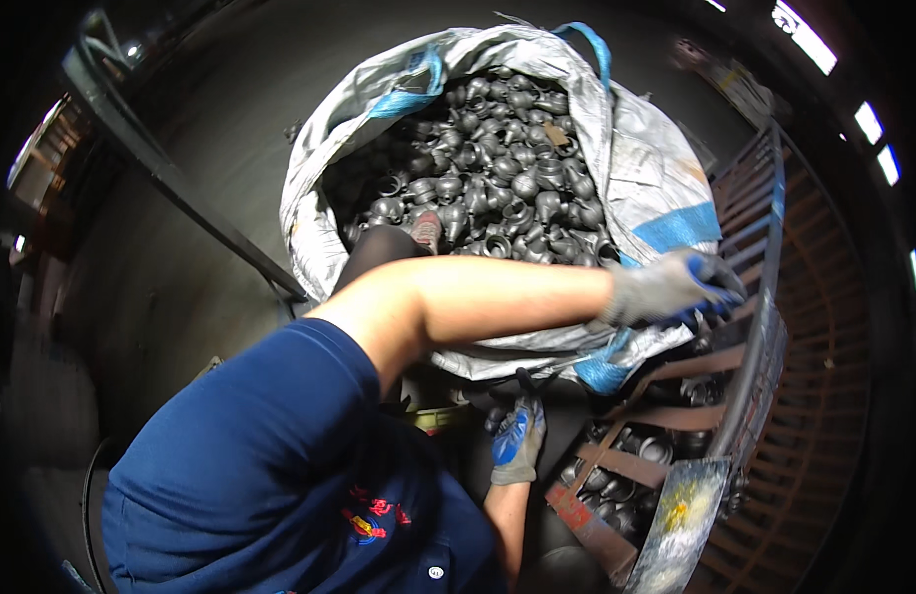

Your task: The recorder is sitting and inspecting/cleaning metal industrial components from a large bulk bag using a small manual tool.

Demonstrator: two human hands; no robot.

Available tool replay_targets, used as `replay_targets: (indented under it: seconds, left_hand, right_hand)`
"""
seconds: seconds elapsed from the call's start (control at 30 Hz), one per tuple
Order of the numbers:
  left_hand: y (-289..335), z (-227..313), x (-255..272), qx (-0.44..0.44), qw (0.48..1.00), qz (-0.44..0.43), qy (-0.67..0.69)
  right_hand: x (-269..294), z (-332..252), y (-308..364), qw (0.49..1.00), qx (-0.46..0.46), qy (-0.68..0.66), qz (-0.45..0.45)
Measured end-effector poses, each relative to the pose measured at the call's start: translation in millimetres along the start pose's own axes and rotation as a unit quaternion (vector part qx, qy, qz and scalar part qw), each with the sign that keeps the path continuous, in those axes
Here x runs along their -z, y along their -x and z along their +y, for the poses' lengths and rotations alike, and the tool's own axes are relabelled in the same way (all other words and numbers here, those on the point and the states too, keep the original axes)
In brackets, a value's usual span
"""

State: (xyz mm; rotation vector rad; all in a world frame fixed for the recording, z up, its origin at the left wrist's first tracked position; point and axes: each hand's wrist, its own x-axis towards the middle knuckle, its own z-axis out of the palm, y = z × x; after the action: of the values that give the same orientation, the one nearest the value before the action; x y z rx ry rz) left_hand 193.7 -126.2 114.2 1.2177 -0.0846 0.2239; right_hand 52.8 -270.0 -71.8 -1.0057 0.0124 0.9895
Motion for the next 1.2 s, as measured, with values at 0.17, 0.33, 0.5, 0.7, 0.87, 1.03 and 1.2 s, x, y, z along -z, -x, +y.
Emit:
replay_targets:
  seconds: [0.17, 0.33, 0.5, 0.7, 0.87, 1.03, 1.2]
  left_hand:
    - [93, 38, 205, -0.045, 0.965, 0.229, -0.118]
    - [233, -3, 396, 0.003, 0.831, 0.543, -0.122]
    - [303, -77, 465, 0.080, 0.772, 0.630, 0.015]
    - [326, -179, 514, 0.294, 0.580, 0.651, -0.391]
    - [314, -175, 511, 0.329, 0.544, 0.720, -0.278]
    - [306, -146, 516, 0.421, 0.592, 0.661, -0.188]
    - [295, -183, 533, 0.475, 0.463, 0.593, -0.456]
  right_hand:
    - [11, -9, -6, 0.995, -0.046, -0.080, -0.046]
    - [22, -8, -24, 0.985, -0.140, -0.064, -0.076]
    - [12, 1, -37, 0.730, 0.092, 0.666, -0.121]
    - [-35, -17, -44, 0.267, 0.183, 0.920, -0.221]
    - [-17, -10, -65, 0.469, 0.171, 0.830, -0.251]
    - [-25, -20, -61, 0.717, 0.041, 0.671, -0.186]
    - [-5, -17, -63, 0.733, -0.098, 0.656, -0.148]
